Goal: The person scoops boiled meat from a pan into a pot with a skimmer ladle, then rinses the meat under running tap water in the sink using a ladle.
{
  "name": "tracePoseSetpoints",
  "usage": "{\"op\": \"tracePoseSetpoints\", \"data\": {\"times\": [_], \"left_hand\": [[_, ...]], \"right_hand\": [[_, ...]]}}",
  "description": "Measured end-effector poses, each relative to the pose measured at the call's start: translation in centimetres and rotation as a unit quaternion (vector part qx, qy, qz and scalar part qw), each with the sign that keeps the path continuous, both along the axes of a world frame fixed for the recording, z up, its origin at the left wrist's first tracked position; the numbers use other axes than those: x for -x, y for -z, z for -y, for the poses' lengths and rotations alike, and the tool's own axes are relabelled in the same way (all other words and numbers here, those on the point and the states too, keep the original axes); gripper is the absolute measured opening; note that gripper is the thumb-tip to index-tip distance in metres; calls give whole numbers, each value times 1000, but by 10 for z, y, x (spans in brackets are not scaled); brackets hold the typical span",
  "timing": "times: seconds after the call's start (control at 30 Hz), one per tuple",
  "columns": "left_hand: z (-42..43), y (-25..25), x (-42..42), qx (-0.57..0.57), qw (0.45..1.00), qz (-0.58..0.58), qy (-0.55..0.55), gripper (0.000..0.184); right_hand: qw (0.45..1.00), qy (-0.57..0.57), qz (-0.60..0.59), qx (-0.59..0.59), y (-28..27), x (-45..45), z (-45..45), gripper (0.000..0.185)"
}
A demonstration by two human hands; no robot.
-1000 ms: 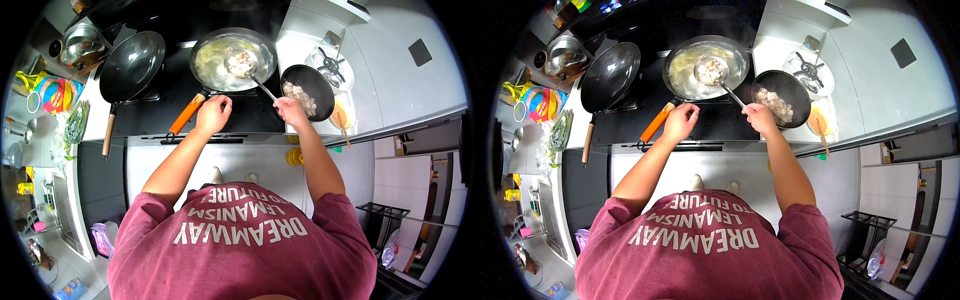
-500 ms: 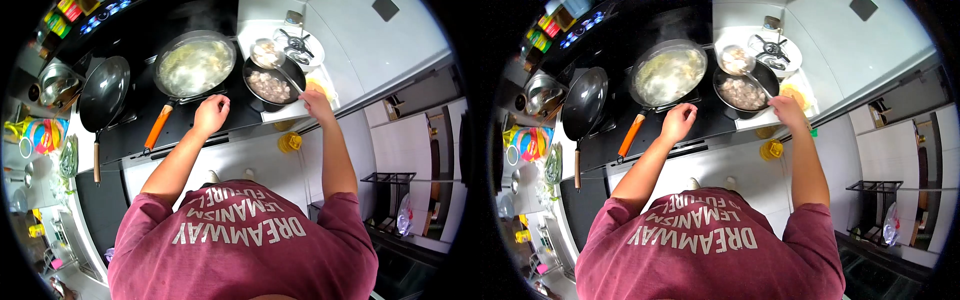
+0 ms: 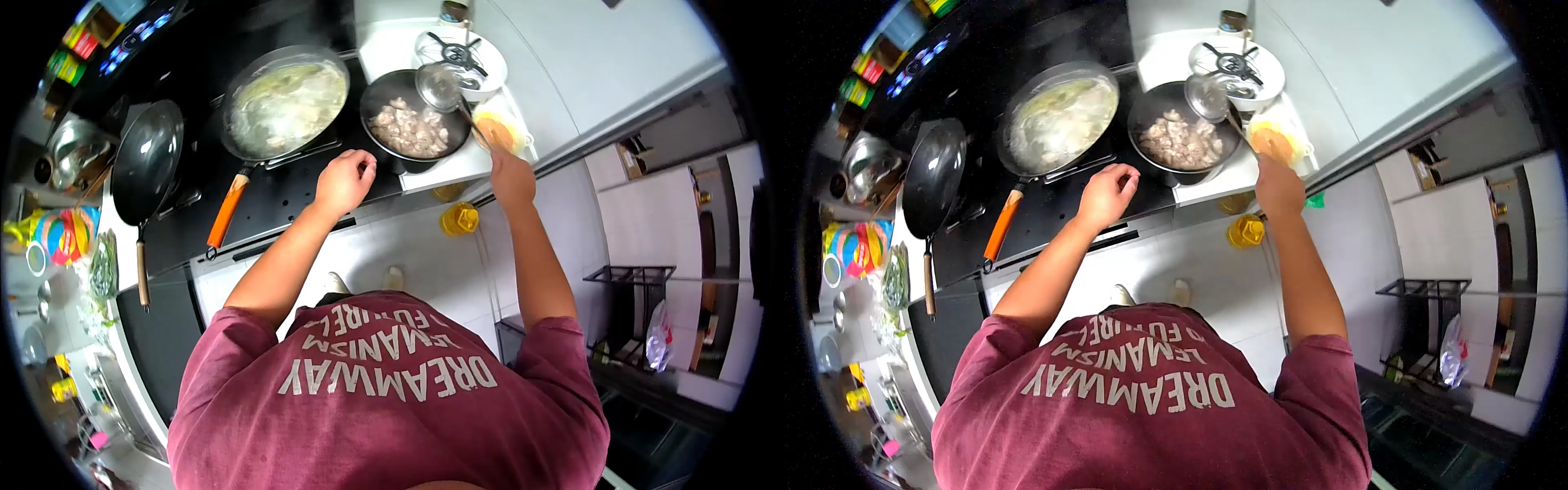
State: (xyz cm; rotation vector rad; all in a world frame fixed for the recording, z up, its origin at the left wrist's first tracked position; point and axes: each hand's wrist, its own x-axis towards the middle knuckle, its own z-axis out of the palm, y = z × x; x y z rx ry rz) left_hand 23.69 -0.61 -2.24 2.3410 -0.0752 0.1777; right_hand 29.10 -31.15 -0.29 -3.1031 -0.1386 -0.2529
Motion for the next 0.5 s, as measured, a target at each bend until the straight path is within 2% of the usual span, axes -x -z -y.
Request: {"op": "tracePoseSetpoints", "data": {"times": [0.03,0.07,0.1,0.13,0.17,0.23,0.27,0.3,0.37,0.43,0.5], "left_hand": [[-8,-1,2,-2,1000,9,-9,15],[-18,-2,4,-6,1000,18,-22,15],[-30,-4,8,-11,999,27,-37,15],[-43,-8,12,-11,997,50,-51,16],[-56,-12,18,-15,995,50,-79,16],[-82,-21,30,-18,990,50,-129,16],[-95,-26,37,-32,987,47,-151,16],[-111,-26,44,-31,984,57,-168,16],[-138,-31,61,-38,975,84,-203,15],[-164,-31,78,-19,966,66,-248,12],[-184,-28,92,-12,959,55,-279,13]], "right_hand": [[983,-8,-72,-170,2,-10,1,27],[931,-19,-148,-332,8,-24,3,26],[847,-28,-227,-480,11,-35,-6,25],[802,-6,-284,-526,-15,-32,-32,26],[805,-27,-306,-507,-20,-39,-51,26],[850,-181,-210,-448,-2,-63,-92,23],[903,-208,-101,-363,3,-71,-115,20],[929,-233,44,-284,-3,-72,-141,19],[980,-173,12,-98,-39,-74,-188,20],[978,-208,25,1,-35,-106,-214,20],[975,-216,33,42,-37,-128,-231,24]]}}
